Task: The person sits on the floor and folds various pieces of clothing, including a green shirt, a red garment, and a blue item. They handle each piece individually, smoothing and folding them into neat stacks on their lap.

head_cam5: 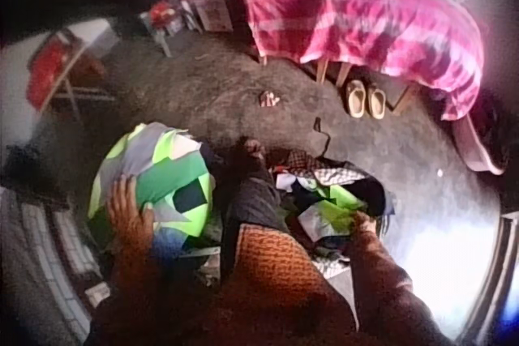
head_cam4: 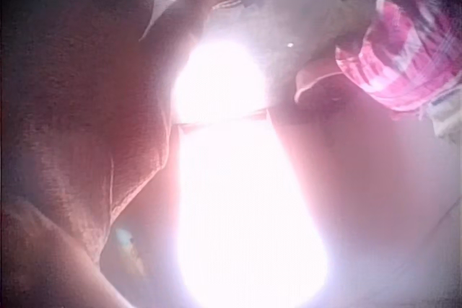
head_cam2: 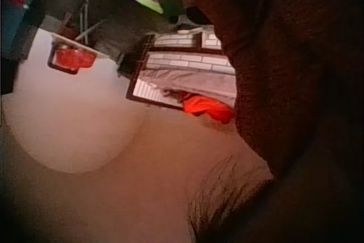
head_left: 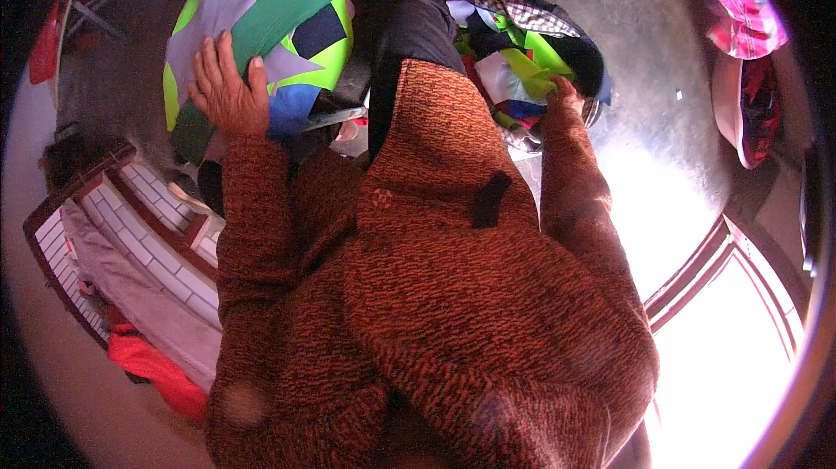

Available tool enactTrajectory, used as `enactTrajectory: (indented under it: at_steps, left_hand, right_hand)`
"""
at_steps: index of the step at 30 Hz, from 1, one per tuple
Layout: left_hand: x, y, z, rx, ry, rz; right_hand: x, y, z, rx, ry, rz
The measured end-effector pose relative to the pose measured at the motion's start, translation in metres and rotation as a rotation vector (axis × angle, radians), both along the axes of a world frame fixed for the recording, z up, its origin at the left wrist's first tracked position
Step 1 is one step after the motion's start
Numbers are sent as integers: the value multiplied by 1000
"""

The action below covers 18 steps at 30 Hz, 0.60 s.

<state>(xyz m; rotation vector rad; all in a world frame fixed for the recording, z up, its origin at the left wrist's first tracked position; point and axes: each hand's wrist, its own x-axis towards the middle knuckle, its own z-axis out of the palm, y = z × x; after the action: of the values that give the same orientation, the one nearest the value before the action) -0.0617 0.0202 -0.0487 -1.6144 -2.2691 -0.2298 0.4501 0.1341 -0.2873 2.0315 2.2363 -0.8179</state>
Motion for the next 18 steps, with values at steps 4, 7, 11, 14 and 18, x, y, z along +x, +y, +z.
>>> enactTrajectory:
  at_steps: [4, 7, 11, 14, 18]
  left_hand:
    - [1, -1, 1, -14, 12, 28]
    - [0, 0, -1, 6, -8, 14]
    - [-1, -3, -1, -9, 24, 44]
    - [-4, -6, -5, 0, 22, 39]
    - [-6, -7, -3, 19, -41, 27]
  right_hand:
    - [5, 8, 13, -30, 681, -531]
    - [23, 14, 23, -13, 1191, -692]
    - [-8, 18, 83, -174, 1576, -762]
    - [-57, 12, 164, -346, 1735, -768]
    - [-101, 9, 210, -438, 1845, -701]
